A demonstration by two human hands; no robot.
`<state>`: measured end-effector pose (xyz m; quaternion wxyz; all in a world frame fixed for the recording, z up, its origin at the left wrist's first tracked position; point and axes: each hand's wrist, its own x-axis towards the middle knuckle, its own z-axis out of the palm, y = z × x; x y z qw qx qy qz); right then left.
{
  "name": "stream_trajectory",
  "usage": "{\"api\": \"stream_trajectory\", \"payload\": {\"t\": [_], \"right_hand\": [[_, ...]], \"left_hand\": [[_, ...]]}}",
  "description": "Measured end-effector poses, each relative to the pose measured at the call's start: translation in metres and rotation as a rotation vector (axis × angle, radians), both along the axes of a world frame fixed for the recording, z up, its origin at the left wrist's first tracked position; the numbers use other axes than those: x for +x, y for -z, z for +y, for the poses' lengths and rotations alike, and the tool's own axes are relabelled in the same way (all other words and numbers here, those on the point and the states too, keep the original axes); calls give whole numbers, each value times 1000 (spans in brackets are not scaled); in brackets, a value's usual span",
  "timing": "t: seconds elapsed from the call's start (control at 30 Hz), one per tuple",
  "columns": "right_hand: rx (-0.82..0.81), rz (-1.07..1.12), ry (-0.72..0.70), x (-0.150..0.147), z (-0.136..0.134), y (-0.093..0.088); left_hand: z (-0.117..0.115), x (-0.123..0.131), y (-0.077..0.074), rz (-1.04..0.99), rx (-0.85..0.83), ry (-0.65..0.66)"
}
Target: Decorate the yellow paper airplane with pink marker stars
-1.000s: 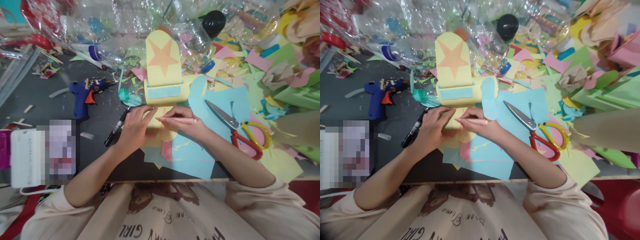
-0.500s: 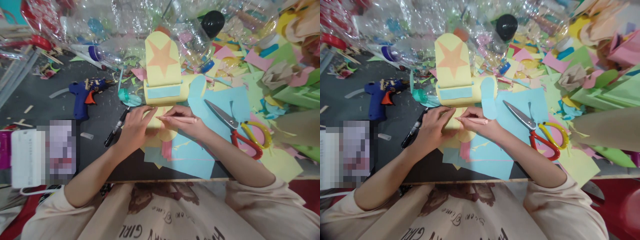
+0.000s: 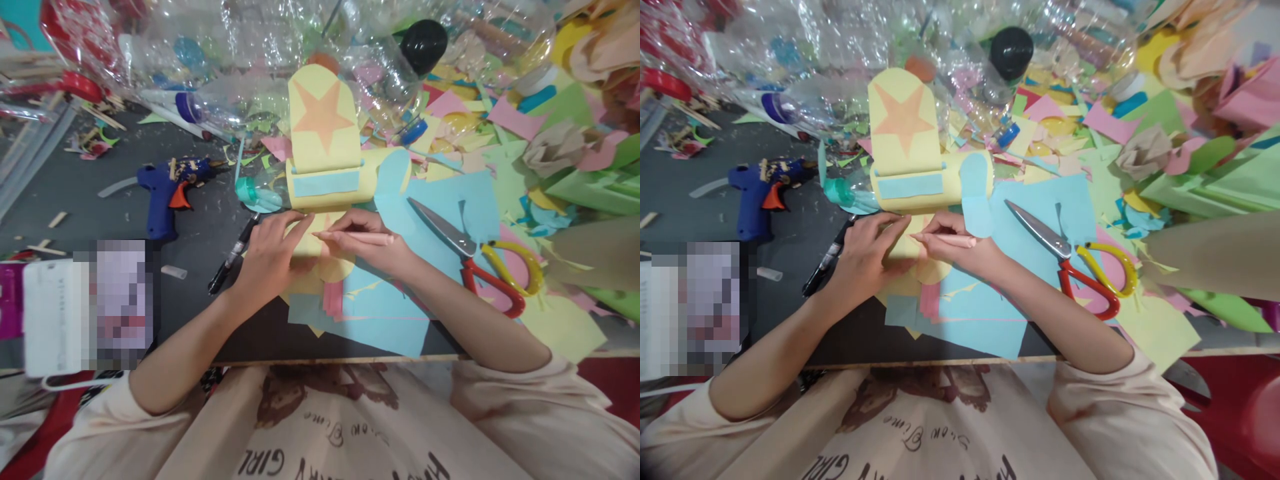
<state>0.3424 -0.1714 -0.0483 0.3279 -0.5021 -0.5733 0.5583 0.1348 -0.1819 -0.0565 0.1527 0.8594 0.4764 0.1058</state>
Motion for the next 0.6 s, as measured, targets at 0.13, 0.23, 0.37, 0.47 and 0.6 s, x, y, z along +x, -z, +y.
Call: {"api": "stream_trajectory", "payload": {"t": [0.13,0.23,0.37,0.47,0.6], "right_hand": [[-14,-18,-25,0,0,-1],[0,-23,-7,0,0,-2],[-36,-45,-40,1,0,-2],[-15,-14,-12,0,1,-1],[-13,-9,-6,0,0,0]], "left_hand": [[0,0,0,2,-19,-7],[0,0,0,4,-18,-7],[0,0,1,2,2,-5],[0,-1,2,5,-6,-9],[0,0,1,3,-21,-9]]}}
